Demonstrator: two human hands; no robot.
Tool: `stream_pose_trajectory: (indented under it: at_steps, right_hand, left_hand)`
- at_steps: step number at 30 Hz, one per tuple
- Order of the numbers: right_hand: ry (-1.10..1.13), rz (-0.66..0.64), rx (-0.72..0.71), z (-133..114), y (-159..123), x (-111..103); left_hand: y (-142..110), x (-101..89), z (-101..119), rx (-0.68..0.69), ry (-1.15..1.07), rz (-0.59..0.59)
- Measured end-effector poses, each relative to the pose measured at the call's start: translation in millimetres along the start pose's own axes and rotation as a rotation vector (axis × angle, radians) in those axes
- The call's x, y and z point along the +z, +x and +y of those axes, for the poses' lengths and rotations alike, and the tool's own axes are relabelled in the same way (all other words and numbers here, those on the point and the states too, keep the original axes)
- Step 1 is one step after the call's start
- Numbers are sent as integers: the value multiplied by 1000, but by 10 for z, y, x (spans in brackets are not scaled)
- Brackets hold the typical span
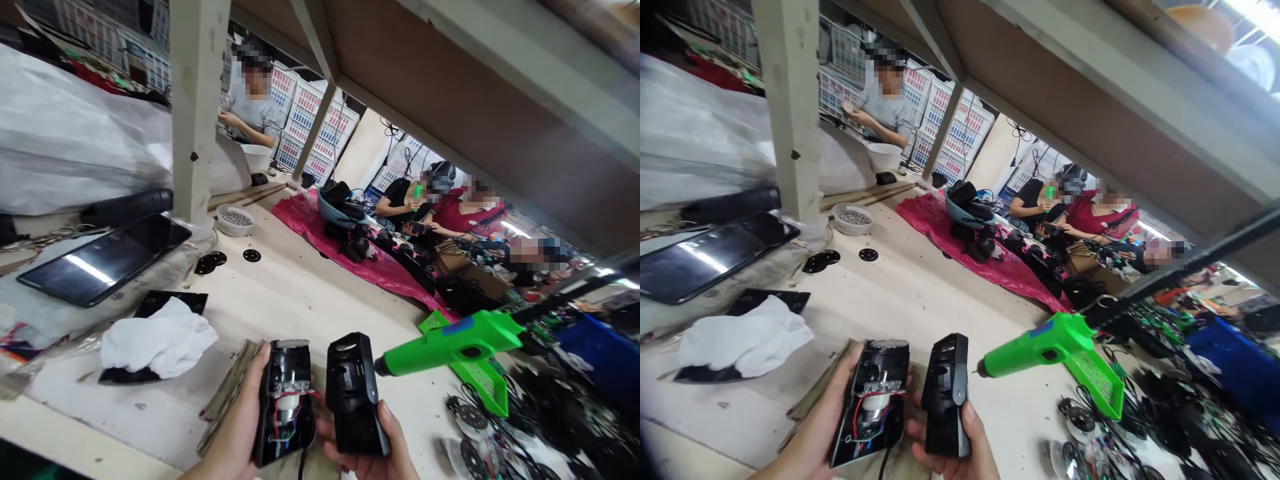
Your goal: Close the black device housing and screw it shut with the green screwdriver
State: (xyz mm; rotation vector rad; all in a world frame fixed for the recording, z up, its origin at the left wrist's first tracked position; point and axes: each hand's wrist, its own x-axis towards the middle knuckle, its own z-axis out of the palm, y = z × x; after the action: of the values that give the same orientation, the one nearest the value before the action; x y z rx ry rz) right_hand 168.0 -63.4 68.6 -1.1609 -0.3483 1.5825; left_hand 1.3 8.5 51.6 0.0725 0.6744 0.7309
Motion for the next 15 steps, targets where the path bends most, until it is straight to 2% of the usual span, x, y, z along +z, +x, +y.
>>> stream_pose_trajectory:
  at_steps: [6, 10, 12, 15]
  right_hand:
    - [-49, -95, -9, -9, -39, -71]
    - [-37, -157, 13, 14, -32, -42]
    - [-49, -119, 13, 26, -28, -35]
    - [-121, 45, -31, 41, -35, -40]
  left_hand:
    - [9, -22, 3, 20, 48, 60]
    - [11, -21, 11, -1, 63, -33]
    - [12, -27, 11, -2, 57, -32]
    - [12, -42, 9, -7, 17, 63]
